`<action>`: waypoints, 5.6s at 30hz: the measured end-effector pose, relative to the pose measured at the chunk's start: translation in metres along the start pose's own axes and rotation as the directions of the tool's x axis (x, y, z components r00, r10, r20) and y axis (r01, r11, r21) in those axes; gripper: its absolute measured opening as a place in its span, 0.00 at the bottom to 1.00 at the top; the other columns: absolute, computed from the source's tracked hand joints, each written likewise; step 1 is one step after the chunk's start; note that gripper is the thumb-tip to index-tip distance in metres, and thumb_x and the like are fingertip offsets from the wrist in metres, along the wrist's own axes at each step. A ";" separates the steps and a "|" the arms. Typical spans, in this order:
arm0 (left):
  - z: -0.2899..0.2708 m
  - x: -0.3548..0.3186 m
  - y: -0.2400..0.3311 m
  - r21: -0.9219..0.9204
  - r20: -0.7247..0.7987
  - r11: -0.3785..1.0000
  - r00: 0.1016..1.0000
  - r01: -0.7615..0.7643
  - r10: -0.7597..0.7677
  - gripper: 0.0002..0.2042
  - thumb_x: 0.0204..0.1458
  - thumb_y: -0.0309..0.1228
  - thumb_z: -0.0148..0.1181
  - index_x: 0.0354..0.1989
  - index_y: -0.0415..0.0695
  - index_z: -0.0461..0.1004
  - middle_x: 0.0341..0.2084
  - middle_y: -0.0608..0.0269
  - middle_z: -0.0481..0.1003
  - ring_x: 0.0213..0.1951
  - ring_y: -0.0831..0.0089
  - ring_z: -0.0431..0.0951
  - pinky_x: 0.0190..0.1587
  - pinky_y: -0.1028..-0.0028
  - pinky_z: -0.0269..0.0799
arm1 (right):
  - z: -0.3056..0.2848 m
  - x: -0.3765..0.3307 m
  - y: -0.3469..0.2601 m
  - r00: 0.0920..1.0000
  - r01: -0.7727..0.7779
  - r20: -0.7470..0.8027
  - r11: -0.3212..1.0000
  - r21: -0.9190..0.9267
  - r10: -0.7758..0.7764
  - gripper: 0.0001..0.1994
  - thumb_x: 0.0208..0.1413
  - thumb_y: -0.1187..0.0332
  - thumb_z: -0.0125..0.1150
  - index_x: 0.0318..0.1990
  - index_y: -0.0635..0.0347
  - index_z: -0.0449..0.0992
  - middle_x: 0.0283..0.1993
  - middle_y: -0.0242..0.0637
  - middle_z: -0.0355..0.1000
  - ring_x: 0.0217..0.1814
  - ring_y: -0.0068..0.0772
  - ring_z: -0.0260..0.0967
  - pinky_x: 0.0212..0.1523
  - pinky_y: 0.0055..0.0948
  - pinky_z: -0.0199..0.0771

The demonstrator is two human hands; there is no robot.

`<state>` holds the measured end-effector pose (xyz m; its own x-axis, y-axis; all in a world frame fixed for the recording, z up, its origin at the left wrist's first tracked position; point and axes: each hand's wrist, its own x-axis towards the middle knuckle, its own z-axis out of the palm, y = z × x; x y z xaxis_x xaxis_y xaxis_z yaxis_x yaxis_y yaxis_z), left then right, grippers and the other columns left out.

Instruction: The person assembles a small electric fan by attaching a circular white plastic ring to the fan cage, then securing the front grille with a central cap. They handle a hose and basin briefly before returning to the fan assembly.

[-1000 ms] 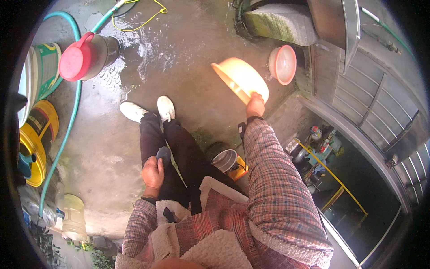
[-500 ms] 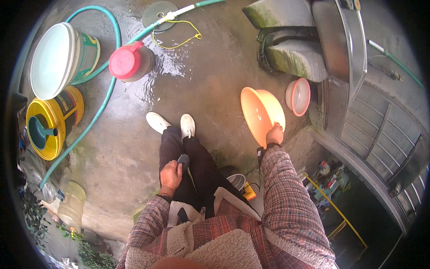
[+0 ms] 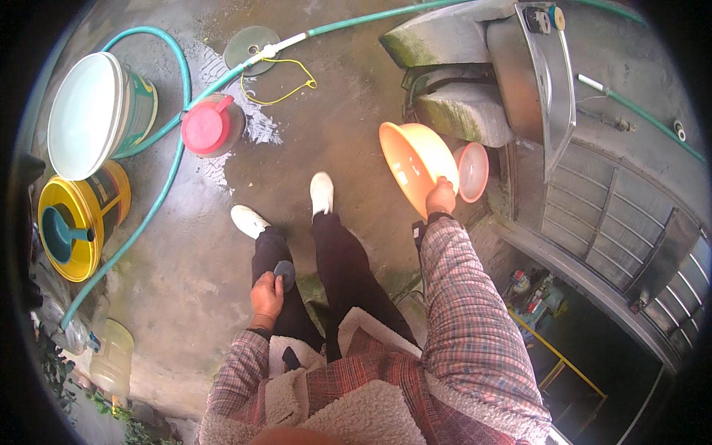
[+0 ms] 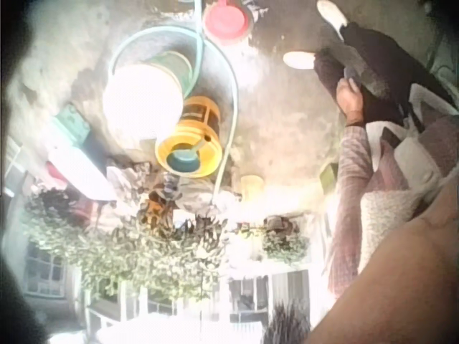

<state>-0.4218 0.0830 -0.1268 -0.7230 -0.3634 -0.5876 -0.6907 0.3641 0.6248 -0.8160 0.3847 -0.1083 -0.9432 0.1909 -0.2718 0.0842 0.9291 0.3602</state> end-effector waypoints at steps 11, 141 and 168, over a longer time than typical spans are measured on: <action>0.022 0.015 0.045 -0.012 -0.094 0.989 0.984 0.150 -0.150 0.11 0.54 0.36 0.54 0.25 0.42 0.67 0.26 0.50 0.73 0.33 0.49 0.74 0.37 0.55 0.69 | -0.005 0.092 -0.050 0.977 0.213 -0.027 0.977 0.003 -0.213 0.12 0.57 0.73 0.46 0.47 0.60 0.72 0.48 0.55 0.71 0.51 0.55 0.71 0.52 0.46 0.72; 0.004 0.066 0.093 -0.662 -0.196 0.632 0.721 0.403 -0.665 0.11 0.54 0.37 0.55 0.27 0.42 0.67 0.27 0.50 0.73 0.35 0.48 0.74 0.36 0.56 0.69 | -0.121 -0.064 -0.610 -0.258 0.856 0.482 0.033 0.516 -0.837 0.17 0.59 0.66 0.56 0.54 0.62 0.71 0.52 0.43 0.72 0.55 0.37 0.70 0.55 0.33 0.69; 0.011 0.072 0.091 -0.668 -0.211 0.627 0.706 0.401 -0.676 0.10 0.54 0.36 0.55 0.27 0.43 0.68 0.26 0.53 0.74 0.32 0.51 0.75 0.34 0.57 0.70 | -0.057 -0.016 -0.652 -0.594 0.283 0.682 -0.905 -0.319 -0.426 0.09 0.52 0.69 0.52 0.39 0.50 0.77 0.44 0.30 0.71 0.48 0.32 0.71 0.46 0.33 0.70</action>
<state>-0.5367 0.0993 -0.1182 -0.0405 -0.6838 -0.7285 -0.7140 -0.4902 0.4999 -0.8743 -0.2424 -0.2885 0.7437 -0.2932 -0.6008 -0.4453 -0.8876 -0.1180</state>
